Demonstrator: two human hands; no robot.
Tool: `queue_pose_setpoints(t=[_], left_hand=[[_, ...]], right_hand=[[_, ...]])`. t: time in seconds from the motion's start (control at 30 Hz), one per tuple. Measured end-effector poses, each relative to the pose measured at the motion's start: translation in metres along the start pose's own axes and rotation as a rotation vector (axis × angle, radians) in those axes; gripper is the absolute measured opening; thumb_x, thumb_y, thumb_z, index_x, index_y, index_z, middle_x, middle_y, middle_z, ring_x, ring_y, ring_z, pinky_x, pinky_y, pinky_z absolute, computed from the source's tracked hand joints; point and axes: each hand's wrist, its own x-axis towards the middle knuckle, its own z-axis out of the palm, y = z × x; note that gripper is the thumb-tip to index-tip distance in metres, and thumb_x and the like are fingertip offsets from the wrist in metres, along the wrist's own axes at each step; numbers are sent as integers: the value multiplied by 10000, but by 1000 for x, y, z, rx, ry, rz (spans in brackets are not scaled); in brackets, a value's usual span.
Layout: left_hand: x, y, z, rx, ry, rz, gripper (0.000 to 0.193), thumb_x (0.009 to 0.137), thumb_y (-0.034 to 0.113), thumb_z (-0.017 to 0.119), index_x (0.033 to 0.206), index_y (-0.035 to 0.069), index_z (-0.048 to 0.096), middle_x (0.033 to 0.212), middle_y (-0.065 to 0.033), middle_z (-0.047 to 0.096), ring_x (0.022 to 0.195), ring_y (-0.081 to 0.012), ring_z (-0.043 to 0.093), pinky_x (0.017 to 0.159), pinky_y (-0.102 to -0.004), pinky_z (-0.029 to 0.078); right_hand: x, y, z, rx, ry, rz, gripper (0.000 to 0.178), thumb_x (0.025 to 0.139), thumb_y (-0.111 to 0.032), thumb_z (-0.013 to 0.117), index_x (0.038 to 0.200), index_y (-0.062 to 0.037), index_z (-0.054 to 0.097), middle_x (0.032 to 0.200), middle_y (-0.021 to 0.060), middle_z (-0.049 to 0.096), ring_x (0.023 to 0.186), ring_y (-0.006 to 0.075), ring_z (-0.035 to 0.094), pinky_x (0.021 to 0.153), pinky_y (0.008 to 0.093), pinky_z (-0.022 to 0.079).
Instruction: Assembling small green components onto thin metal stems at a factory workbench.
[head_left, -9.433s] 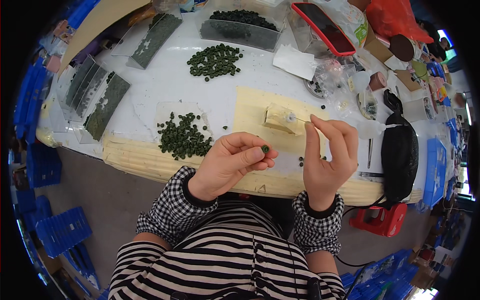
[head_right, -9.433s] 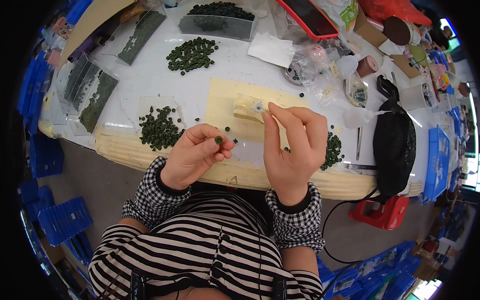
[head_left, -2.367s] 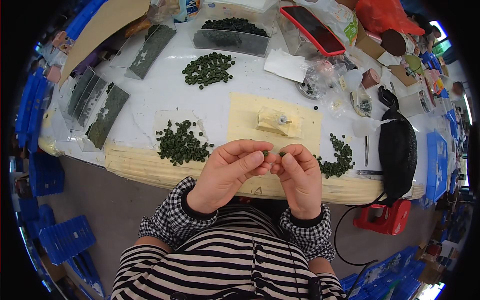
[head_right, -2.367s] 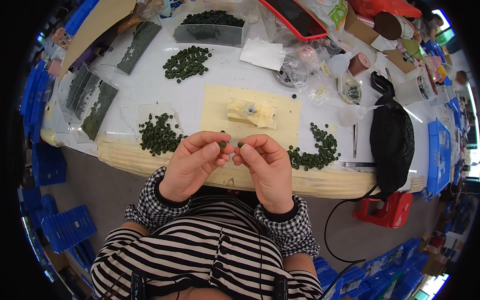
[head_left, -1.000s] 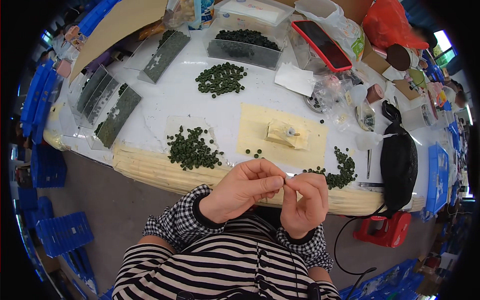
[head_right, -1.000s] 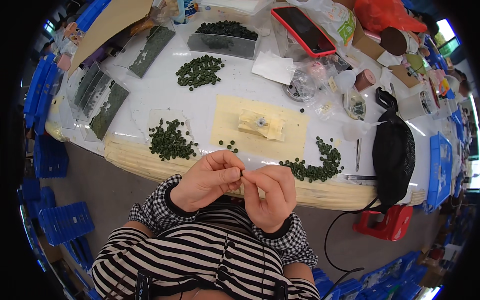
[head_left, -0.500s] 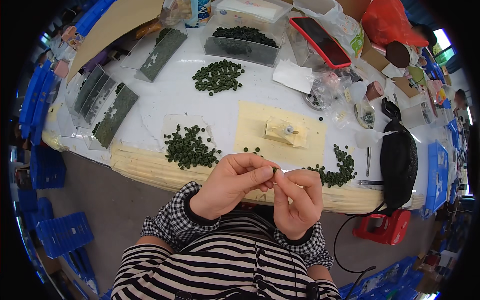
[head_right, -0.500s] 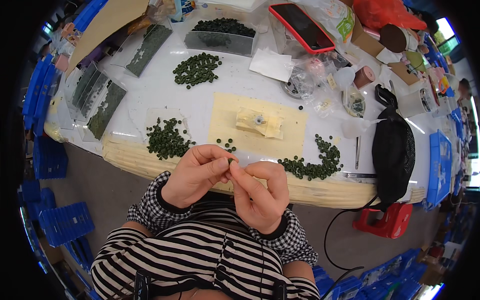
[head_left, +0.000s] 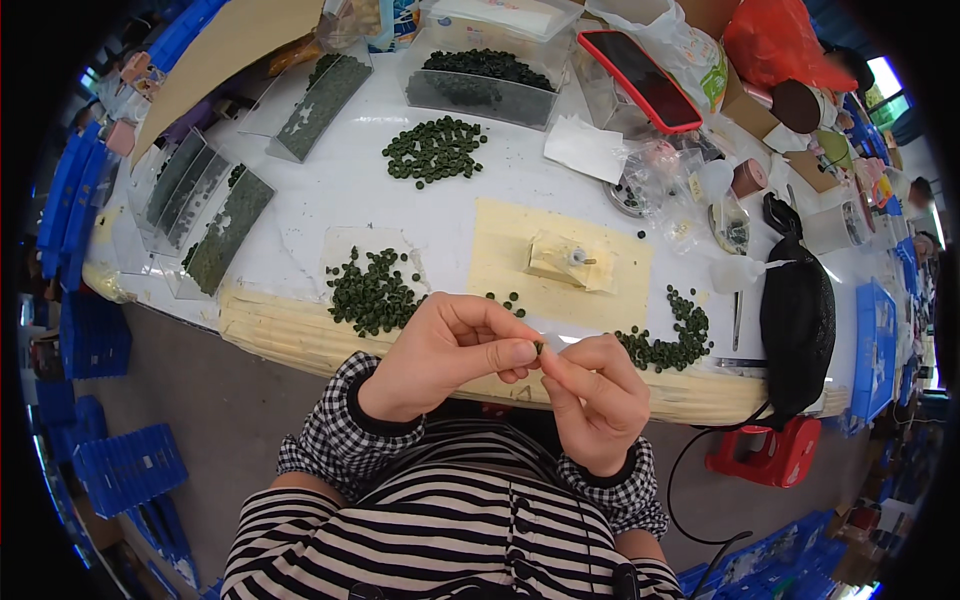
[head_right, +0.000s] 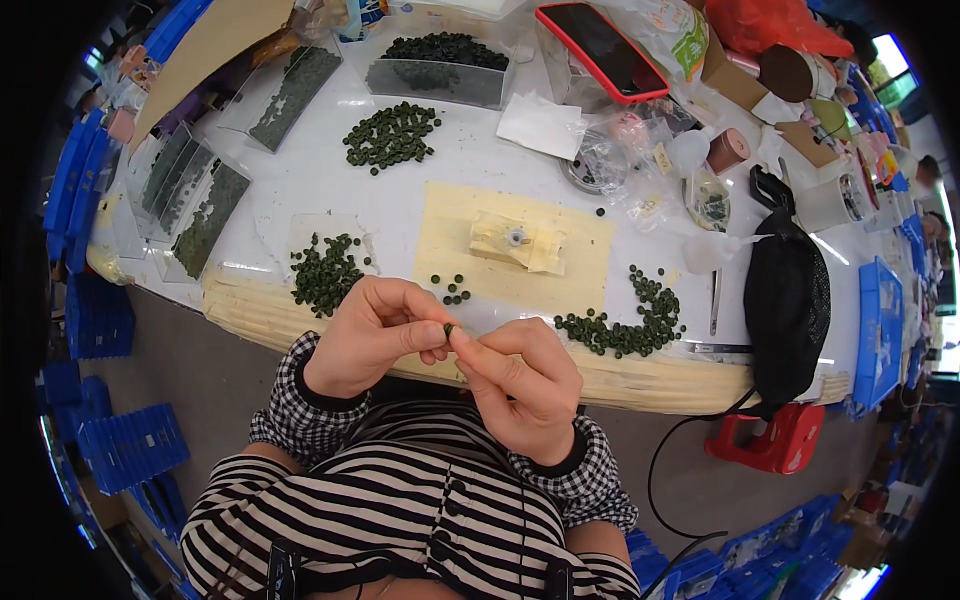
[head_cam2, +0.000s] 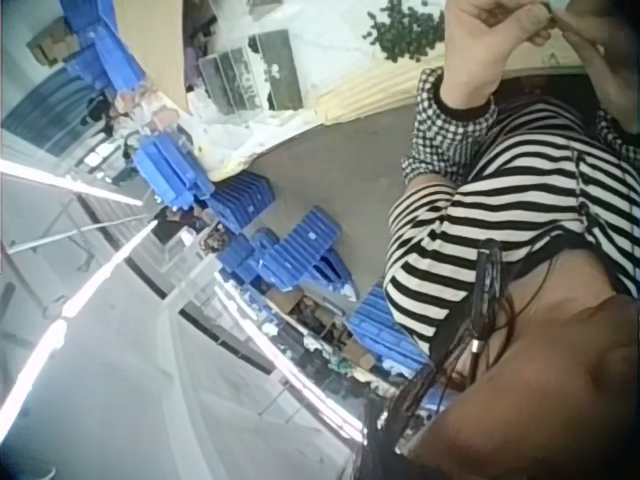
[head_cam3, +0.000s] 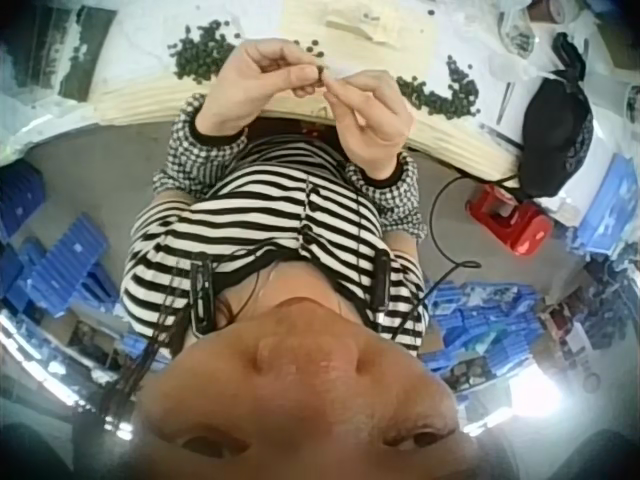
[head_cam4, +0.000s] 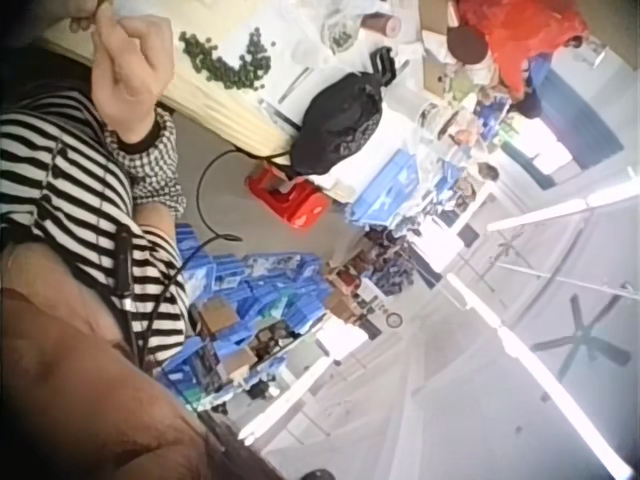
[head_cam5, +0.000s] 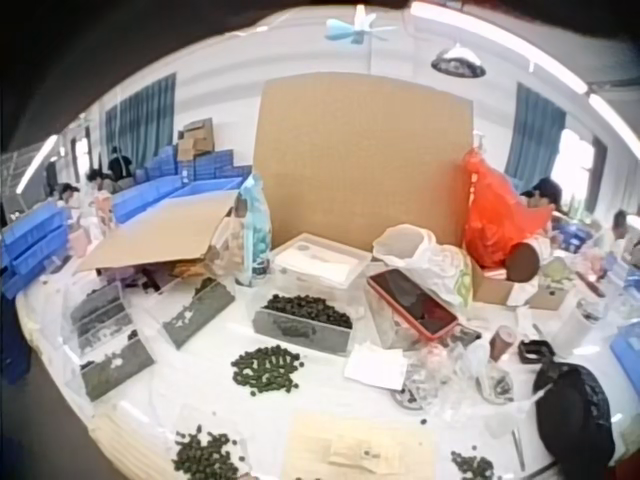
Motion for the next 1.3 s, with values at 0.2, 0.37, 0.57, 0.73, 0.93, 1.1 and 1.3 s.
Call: queue_pose_setpoints(t=[0.2, 0.37, 0.57, 0.73, 0.93, 1.1, 1.3], left_hand=[[0, -6, 8, 114, 65, 141, 156, 901, 22, 666, 1038, -50, 682, 909, -95, 703, 814, -109, 656, 741, -220, 539], [-1, -8, 13, 244, 101, 272, 174, 886, -8, 667, 1054, -41, 693, 911, -92, 699, 869, -119, 663, 774, -222, 540], [1, -11, 12, 440, 120, 437, 179, 854, -31, 686, 1031, -23, 709, 885, -110, 696, 818, -131, 669, 726, -233, 538], [4, -8, 12, 738, 155, 613, 194, 813, -47, 705, 1000, -2, 722, 838, -107, 700, 767, -154, 672, 669, -255, 528], [6, -8, 10, 909, 169, 741, 211, 788, -52, 713, 989, 12, 728, 835, -101, 706, 739, -179, 680, 655, -258, 526], [8, -7, 8, 680, 111, 592, 179, 818, -36, 709, 991, 4, 725, 852, -106, 712, 749, -149, 681, 668, -250, 531], [8, -11, 7, 594, 121, 578, 164, 830, -25, 711, 992, -4, 722, 857, -110, 710, 753, -134, 674, 679, -234, 524]], right_hand=[[-2, -3, 4, 35, 78, 120, 285, 777, 106, 677, 1051, 35, 704, 840, 97, 629, 739, 182, 568, 664, 265, 450], [-4, 0, 3, -2, 78, 107, 283, 788, 106, 671, 1062, 42, 701, 855, 99, 632, 749, 177, 568, 658, 258, 446], [-4, 1, 2, 35, 73, 111, 285, 788, 104, 675, 1065, 44, 701, 851, 100, 629, 744, 172, 559, 651, 255, 439], [-2, 1, 0, 7, 49, 94, 295, 781, 107, 681, 1067, 43, 701, 855, 97, 634, 740, 173, 563, 653, 254, 441], [-3, 4, 1, 15, 24, 84, 309, 776, 115, 683, 1074, 34, 702, 842, 84, 629, 732, 175, 563, 651, 255, 443], [-3, 0, 1, 30, 48, 130, 314, 780, 116, 679, 1083, 35, 700, 841, 89, 627, 736, 173, 561, 654, 256, 443], [-1, 1, 1, 1, 57, 73, 314, 782, 107, 685, 1086, 32, 699, 840, 91, 628, 725, 173, 555, 643, 256, 434]])
